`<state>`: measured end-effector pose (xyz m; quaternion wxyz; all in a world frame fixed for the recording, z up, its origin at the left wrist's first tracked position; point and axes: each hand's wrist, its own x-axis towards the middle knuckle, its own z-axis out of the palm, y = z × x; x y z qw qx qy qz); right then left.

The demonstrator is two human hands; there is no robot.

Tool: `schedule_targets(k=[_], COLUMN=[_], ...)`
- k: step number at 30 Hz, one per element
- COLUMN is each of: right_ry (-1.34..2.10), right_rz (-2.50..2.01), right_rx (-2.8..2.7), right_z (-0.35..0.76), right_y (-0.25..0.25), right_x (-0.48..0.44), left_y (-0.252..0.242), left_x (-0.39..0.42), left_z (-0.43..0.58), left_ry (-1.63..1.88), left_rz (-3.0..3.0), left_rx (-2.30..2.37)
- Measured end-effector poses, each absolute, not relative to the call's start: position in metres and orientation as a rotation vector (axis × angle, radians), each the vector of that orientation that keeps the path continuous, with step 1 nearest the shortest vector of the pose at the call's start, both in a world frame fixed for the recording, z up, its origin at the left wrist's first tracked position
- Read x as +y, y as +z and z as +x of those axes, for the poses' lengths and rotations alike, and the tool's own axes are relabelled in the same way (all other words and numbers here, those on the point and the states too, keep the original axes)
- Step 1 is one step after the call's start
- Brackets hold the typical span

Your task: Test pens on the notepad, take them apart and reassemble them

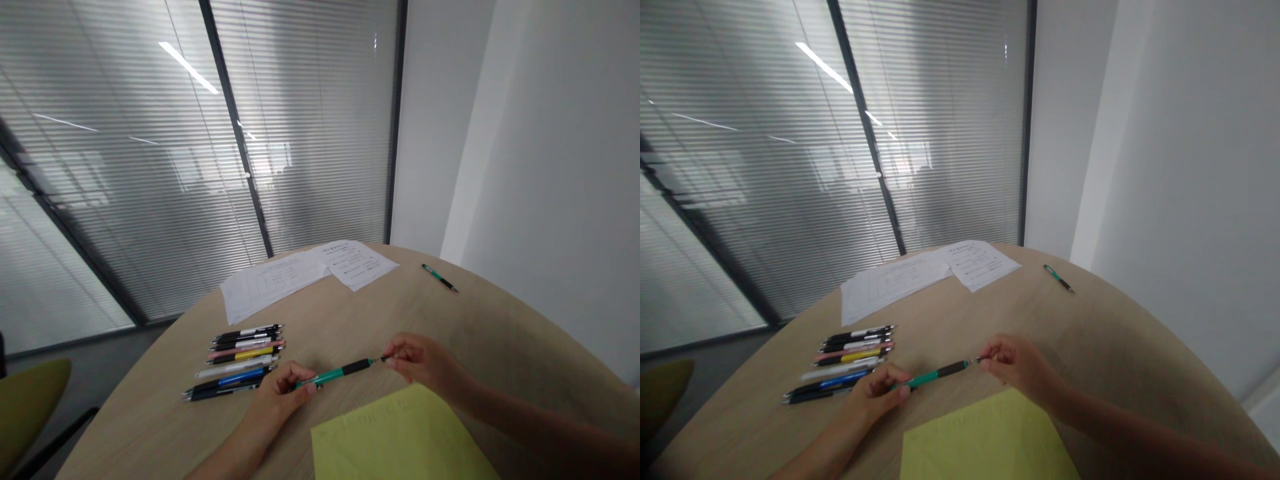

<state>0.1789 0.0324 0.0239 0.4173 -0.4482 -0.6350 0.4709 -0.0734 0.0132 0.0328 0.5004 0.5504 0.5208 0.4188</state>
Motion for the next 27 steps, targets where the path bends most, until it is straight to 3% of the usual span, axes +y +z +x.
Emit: schedule_targets(k=[7, 17, 27], right_ry=[0.982, 0.959, 0.609], right_rz=[-1.162, -1.259, -1.14], right_rx=[-1.729, -1.747, -1.983], right_z=[0.177, 0.176, 0.175], right_y=[0.025, 0.018, 0.03], right_x=[0.025, 0.023, 0.017], left_y=[0.025, 0.031, 0.033], left_x=[0.02, 0.013, 0.013], left_z=[-0.078, -0.074, -0.074], left_ry=[0.954, 0.979, 0.933], left_rz=[1.362, 1.376, 1.396], left_rx=[1.233, 1.221, 1.234])
